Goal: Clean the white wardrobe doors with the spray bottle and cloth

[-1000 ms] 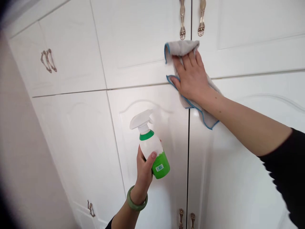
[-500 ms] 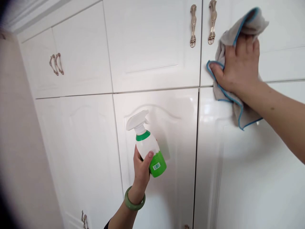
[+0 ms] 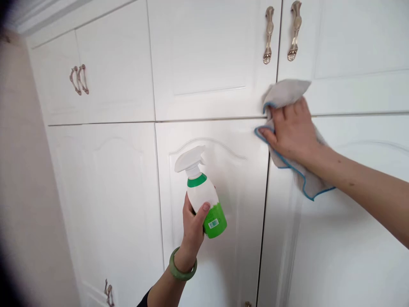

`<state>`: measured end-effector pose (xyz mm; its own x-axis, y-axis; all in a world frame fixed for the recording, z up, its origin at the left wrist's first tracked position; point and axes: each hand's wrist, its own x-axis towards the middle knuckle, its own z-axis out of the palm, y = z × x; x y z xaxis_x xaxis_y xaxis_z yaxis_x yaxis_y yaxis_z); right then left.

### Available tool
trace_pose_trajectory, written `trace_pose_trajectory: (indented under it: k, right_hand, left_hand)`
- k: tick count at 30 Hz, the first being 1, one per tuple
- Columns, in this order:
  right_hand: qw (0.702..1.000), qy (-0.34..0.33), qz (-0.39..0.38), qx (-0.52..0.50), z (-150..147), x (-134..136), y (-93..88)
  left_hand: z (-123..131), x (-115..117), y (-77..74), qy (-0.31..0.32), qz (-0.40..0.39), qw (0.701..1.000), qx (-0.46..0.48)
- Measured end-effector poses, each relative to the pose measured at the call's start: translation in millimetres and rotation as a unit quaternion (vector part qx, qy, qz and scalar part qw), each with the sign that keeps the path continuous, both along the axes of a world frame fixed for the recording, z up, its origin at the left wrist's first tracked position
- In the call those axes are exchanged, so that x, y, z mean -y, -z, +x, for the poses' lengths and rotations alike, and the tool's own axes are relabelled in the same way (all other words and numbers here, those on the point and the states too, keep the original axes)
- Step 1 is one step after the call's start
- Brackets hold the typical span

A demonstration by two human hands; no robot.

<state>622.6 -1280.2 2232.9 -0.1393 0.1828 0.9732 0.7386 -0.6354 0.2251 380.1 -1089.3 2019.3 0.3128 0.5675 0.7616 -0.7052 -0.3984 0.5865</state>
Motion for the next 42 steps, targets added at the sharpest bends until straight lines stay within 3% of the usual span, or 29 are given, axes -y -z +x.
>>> trace_pose_trajectory:
  k: [2,4,8,11,14,17,20,22,24,26,28,30,33,36,38,40,42]
  right_hand:
    - [0.999,-0.009,-0.046,0.008,-7.4,-8.3,3.3]
    - [0.997,-0.033,-0.07,0.004,-20.2,-16.1,-13.6]
    - [0.997,-0.053,-0.06,0.001,-55.5,-46.0,-76.6]
    - [0.998,-0.06,-0.011,0.006,-80.6,-86.3,-125.1]
    - [0.997,-0.079,0.007,0.008,-103.7,-132.5,-159.6]
    - [0.992,-0.107,-0.051,0.046,-128.3,-169.0,-168.5]
    - [0.968,-0.122,-0.189,0.111,-147.0,-184.6,-152.6]
    - [0.944,-0.12,-0.269,0.145,-148.6,-181.5,-135.7]
    - [0.934,-0.117,-0.297,0.159,-138.8,-167.8,-120.4]
    - [0.942,-0.108,-0.277,0.156,-119.5,-145.3,-111.5]
    - [0.963,-0.097,-0.206,0.144,-95.9,-119.7,-113.5]
    - [0.978,-0.095,-0.119,0.139,-73.5,-99.0,-129.4]
    - [0.982,-0.139,-0.004,0.124,-50.1,-90.0,-178.7]
    - [0.979,-0.18,0.058,0.074,-46.8,-108.0,-241.0]
    - [0.979,-0.184,0.07,0.056,-58.5,-128.6,-271.3]
    - [0.981,-0.176,0.051,0.063,-79.1,-150.3,-280.7]
    - [0.984,-0.153,-0.009,0.094,-101.8,-168.2,-267.5]
  left_hand:
    - [2.7,2.4,-0.5,0.014,0.005,1.0,-0.002]
    - [5.7,4.3,0.5,0.017,0.005,1.0,-0.005]
    - [5.3,4.7,9.7,0.02,-0.006,0.999,-0.025]
    - [-4.4,2.0,19.2,0.013,-0.027,0.999,-0.043]
    - [-18.4,-2.0,25.8,-0.02,-0.055,0.997,-0.045]
    - [-29.3,-5.2,27.5,-0.057,-0.071,0.995,-0.032]
    - [-32.8,-7.1,23.6,-0.082,-0.077,0.994,-0.01]
    - [-31.6,-8.6,16.2,-0.087,-0.072,0.994,0.002]
    - [-29.5,-11.9,3.4,-0.089,-0.055,0.994,0.016]
    - [-27.7,-17.6,-15.3,-0.098,-0.025,0.994,0.034]
    - [-27.0,-25.8,-38.3,-0.112,0.01,0.992,0.055]
    - [-26.7,-35.2,-61.5,-0.129,0.035,0.988,0.073]
    - [-26.0,-48.5,-86.1,-0.13,0.051,0.986,0.09]
    - [-25.4,-57.6,-92.6,-0.101,0.055,0.99,0.084]
    - [-25.6,-60.1,-90.6,-0.08,0.06,0.992,0.077]
    - [-25.8,-59.9,-88.4,-0.066,0.07,0.992,0.078]
    - [-25.2,-57.4,-88.5,-0.058,0.077,0.992,0.086]
